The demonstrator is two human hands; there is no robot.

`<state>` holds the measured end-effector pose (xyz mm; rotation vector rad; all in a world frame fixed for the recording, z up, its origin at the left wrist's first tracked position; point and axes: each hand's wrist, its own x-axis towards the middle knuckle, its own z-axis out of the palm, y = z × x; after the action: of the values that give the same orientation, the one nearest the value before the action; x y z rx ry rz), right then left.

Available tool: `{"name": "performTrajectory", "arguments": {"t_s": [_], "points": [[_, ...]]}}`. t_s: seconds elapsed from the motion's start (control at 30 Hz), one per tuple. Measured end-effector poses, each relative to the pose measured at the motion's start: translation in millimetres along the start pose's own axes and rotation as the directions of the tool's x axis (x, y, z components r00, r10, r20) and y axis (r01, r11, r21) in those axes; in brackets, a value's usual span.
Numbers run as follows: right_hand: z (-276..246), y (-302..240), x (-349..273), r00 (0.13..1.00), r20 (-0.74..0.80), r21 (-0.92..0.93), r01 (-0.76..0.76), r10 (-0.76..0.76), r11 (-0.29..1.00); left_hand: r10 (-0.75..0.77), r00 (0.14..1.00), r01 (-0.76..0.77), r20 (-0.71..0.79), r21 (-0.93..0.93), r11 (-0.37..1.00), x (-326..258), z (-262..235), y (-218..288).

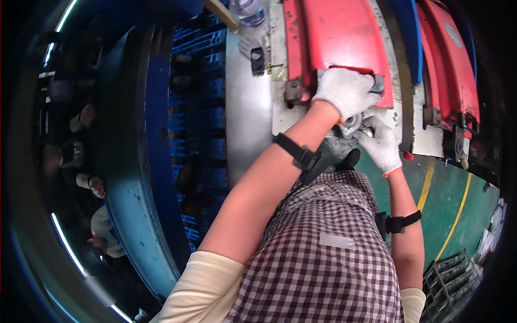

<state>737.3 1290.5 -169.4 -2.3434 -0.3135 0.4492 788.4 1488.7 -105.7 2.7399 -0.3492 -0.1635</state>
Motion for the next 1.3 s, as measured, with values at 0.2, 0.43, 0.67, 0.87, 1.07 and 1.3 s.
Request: {"name": "performTrajectory", "arguments": {"t_s": [0.2, 0.43, 0.67, 0.87, 1.07, 1.3], "points": [[0.3, 2.3, -0.3, 1.000, -0.007, 0.015, 0.024, -0.024, 1.000, -0.003, 0.997, 0.006, 0.080, -0.039, 0.999, 3.4, -2.0, -4.0], [-5.1, 0.4, -1.5, 0.999, 0.038, 0.053, -0.036, 0.034, 0.998, -0.012, 0.984, 0.025, 0.179, -0.070, 0.997, 8.9, -5.7, -2.6], [-8.2, -6.5, -3.3, 0.999, 0.012, 0.106, -0.031, 0.029, 0.994, -0.002, 0.986, 0.011, 0.169, -0.054, 0.998, 9.8, -4.8, -2.0], [-6.8, -1.3, -2.0, 1.000, 0.026, 0.134, -0.013, 0.009, 0.991, 0.010, 0.990, -0.003, 0.139, -0.052, 0.999, 8.5, -4.2, -1.4], [-8.3, 5.1, -0.1, 0.997, 0.045, 0.033, 0.067, -0.068, 0.997, -0.004, 0.991, 0.017, 0.131, -0.101, 0.995, 8.3, -6.8, 3.1], [-12.6, 3.8, -2.7, 0.997, 0.072, 0.102, 0.025, -0.033, 0.994, -0.083, 0.980, 0.076, 0.183, 0.041, 0.996, 12.9, -10.0, 11.4]]}}
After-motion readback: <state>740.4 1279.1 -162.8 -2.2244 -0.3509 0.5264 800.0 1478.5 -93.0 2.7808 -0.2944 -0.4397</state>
